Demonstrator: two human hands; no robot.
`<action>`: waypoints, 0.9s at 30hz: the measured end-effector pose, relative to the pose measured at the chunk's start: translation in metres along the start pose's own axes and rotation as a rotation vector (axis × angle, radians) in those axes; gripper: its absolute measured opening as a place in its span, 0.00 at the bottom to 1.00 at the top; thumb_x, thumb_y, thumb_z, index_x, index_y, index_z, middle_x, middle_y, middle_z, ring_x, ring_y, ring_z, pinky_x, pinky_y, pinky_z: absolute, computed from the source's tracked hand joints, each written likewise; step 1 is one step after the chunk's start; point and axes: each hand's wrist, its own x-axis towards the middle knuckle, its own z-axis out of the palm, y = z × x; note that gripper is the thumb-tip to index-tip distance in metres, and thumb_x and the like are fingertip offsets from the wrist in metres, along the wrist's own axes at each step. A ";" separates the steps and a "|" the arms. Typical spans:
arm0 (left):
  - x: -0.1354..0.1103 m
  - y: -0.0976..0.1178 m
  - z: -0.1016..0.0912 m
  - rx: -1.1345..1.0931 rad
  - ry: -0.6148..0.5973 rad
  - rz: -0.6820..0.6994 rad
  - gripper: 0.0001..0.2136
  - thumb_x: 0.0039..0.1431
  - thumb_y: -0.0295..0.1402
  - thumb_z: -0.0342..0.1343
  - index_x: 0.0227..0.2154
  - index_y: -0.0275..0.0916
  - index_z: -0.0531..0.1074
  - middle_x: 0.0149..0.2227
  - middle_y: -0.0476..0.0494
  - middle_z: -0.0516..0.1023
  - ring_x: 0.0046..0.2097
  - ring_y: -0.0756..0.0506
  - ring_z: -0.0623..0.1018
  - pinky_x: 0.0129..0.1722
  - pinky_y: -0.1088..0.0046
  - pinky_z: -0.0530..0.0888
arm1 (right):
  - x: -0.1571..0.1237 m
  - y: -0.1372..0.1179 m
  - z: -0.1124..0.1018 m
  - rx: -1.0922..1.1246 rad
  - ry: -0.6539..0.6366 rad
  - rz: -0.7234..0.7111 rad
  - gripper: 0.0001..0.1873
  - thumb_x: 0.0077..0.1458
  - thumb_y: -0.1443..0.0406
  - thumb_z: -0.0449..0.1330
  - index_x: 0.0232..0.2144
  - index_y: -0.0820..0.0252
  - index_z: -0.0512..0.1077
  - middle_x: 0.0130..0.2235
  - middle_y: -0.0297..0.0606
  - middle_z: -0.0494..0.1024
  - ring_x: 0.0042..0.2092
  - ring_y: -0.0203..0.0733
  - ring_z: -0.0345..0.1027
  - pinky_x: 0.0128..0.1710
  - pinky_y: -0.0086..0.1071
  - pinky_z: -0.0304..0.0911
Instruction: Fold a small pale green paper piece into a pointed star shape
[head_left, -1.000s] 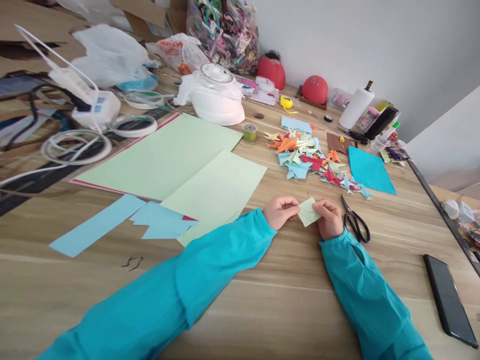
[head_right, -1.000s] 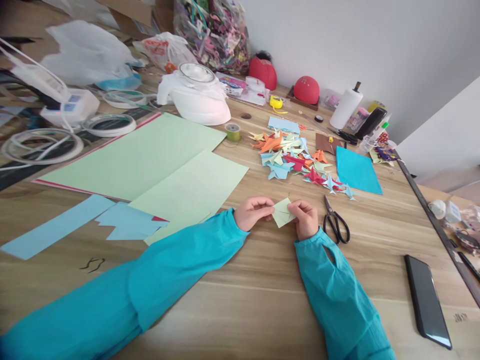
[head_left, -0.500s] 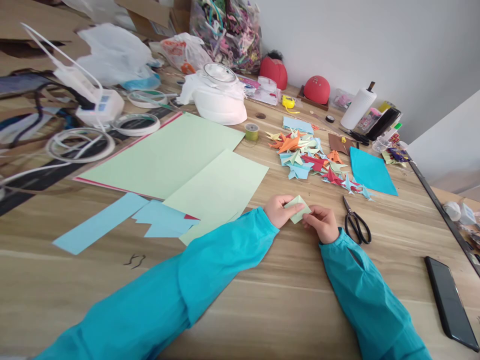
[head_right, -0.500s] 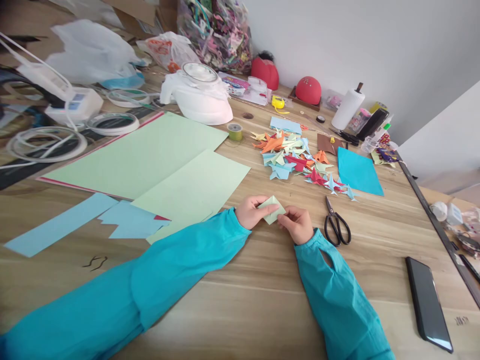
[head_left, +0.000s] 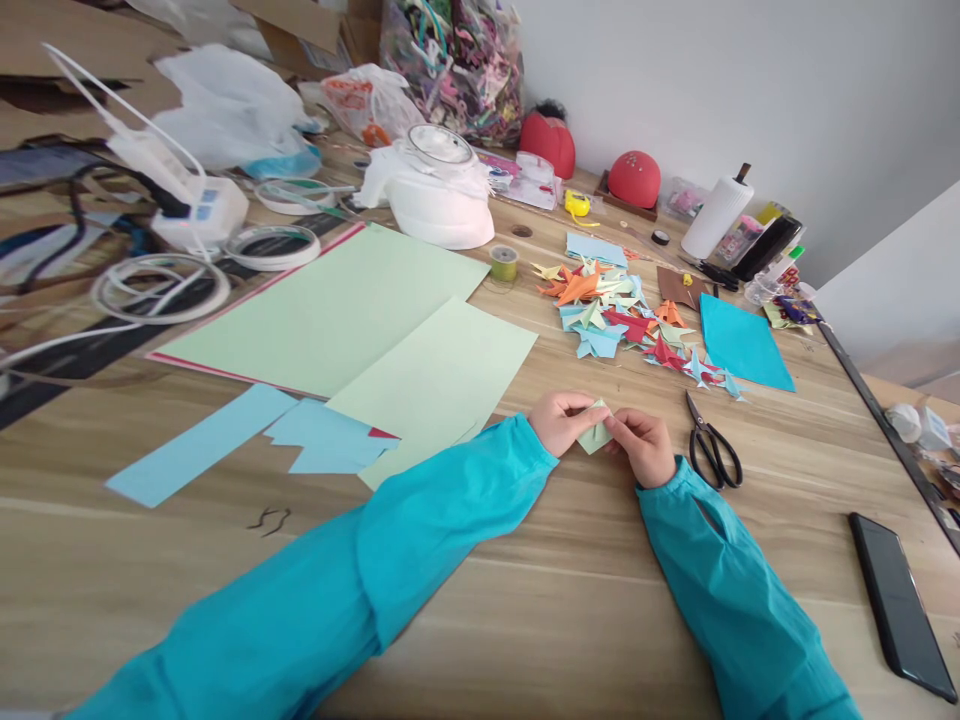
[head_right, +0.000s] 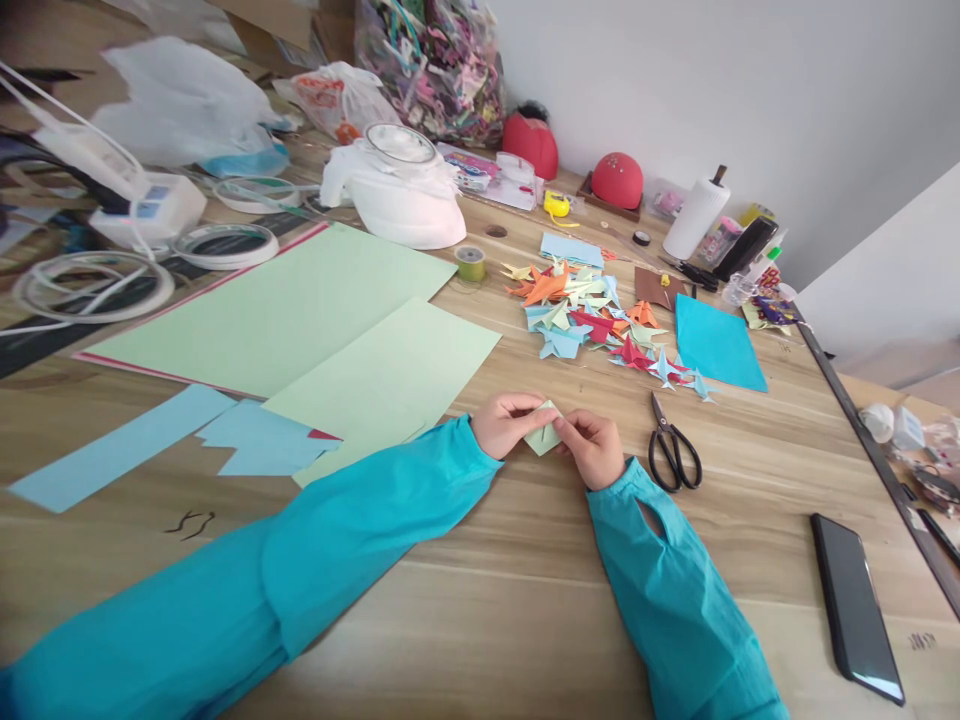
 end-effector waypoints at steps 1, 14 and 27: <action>0.000 0.000 0.000 0.002 0.008 -0.004 0.11 0.45 0.36 0.55 0.19 0.32 0.72 0.22 0.48 0.69 0.26 0.52 0.67 0.26 0.76 0.65 | 0.000 0.000 0.000 -0.004 0.003 -0.007 0.14 0.45 0.56 0.59 0.19 0.60 0.69 0.16 0.31 0.67 0.19 0.33 0.59 0.19 0.27 0.55; 0.000 0.000 0.001 -0.104 0.048 -0.102 0.12 0.42 0.38 0.59 0.23 0.32 0.75 0.23 0.45 0.75 0.27 0.49 0.71 0.28 0.73 0.69 | 0.000 -0.001 0.000 0.046 -0.004 -0.025 0.12 0.43 0.57 0.61 0.19 0.61 0.68 0.18 0.31 0.67 0.20 0.32 0.57 0.19 0.26 0.53; 0.001 0.000 0.000 -0.119 0.026 -0.035 0.11 0.42 0.37 0.59 0.22 0.32 0.76 0.23 0.46 0.74 0.29 0.50 0.70 0.30 0.74 0.68 | -0.001 0.001 -0.002 -0.080 -0.085 -0.099 0.14 0.49 0.59 0.57 0.20 0.62 0.72 0.19 0.33 0.66 0.23 0.33 0.58 0.23 0.28 0.55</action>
